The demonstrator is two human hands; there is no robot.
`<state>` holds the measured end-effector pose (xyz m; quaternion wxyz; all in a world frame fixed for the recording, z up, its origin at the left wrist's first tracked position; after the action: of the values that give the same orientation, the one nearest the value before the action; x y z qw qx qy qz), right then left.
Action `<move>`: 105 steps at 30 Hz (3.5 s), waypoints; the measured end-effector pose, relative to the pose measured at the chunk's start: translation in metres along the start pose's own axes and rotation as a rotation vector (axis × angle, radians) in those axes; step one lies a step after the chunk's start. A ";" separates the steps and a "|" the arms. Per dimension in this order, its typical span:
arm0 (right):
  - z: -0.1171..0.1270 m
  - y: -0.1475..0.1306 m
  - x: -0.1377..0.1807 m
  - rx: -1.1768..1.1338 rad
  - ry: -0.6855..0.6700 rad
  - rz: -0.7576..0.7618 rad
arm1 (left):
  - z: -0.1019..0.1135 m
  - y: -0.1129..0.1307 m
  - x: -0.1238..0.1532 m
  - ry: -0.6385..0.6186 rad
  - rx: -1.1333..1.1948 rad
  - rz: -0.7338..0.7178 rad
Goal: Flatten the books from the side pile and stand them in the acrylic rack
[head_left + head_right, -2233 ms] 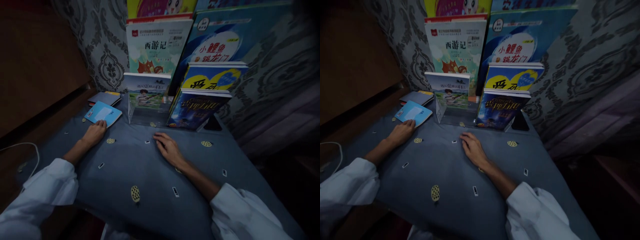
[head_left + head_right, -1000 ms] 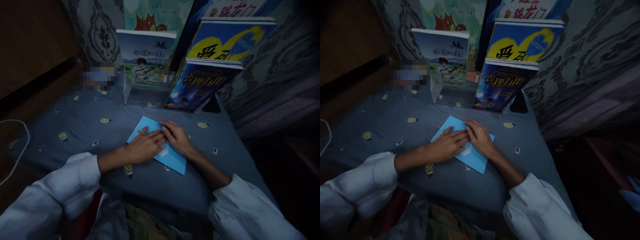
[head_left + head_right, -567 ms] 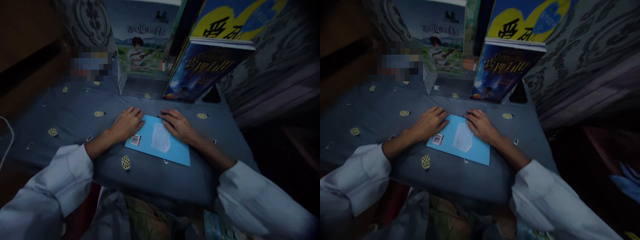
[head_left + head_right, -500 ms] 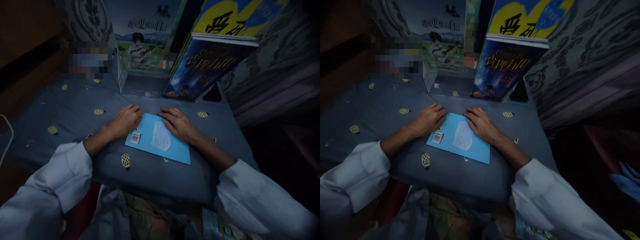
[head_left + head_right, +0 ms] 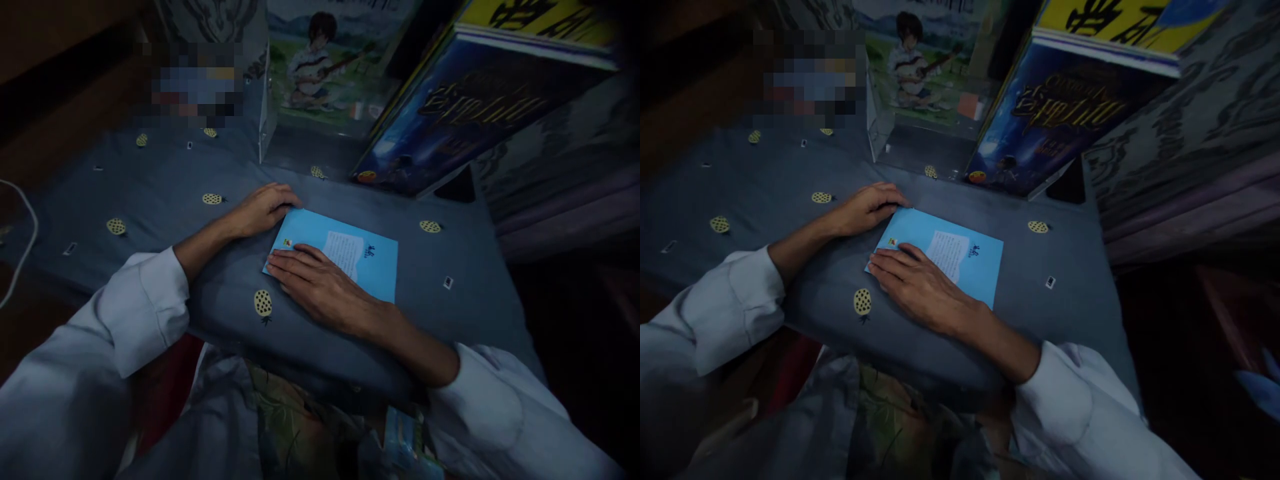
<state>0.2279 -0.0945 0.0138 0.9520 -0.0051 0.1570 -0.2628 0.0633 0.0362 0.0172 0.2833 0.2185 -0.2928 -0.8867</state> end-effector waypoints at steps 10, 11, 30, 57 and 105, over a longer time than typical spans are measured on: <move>0.005 0.021 -0.010 -0.021 -0.073 -0.086 | 0.000 -0.009 0.001 0.083 0.217 0.073; 0.004 0.026 -0.011 -0.017 -0.076 -0.102 | 0.000 -0.010 0.001 0.088 0.232 0.079; -0.002 0.060 -0.017 0.032 0.008 -0.380 | 0.000 0.006 0.010 0.109 0.065 0.076; 0.000 0.059 -0.015 0.129 -0.097 -0.501 | -0.019 0.042 0.029 -0.175 -0.365 0.124; 0.047 0.071 0.133 -0.432 0.254 -0.872 | -0.097 0.106 -0.060 -0.420 -0.289 -0.075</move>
<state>0.3853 -0.1030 0.0126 0.7040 -0.2353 0.3058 -0.5962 0.2010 -0.0352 0.0276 0.2115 -0.0027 -0.2071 -0.9552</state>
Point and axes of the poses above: each hand's wrist, its own x-axis away from the middle knuckle, its own z-axis out of the back of the hand, y = z × x, the point moved 2 cm from there along -x, towards the middle knuckle, and after that the axes turned 11 degrees about x, right-handed, at the moved point
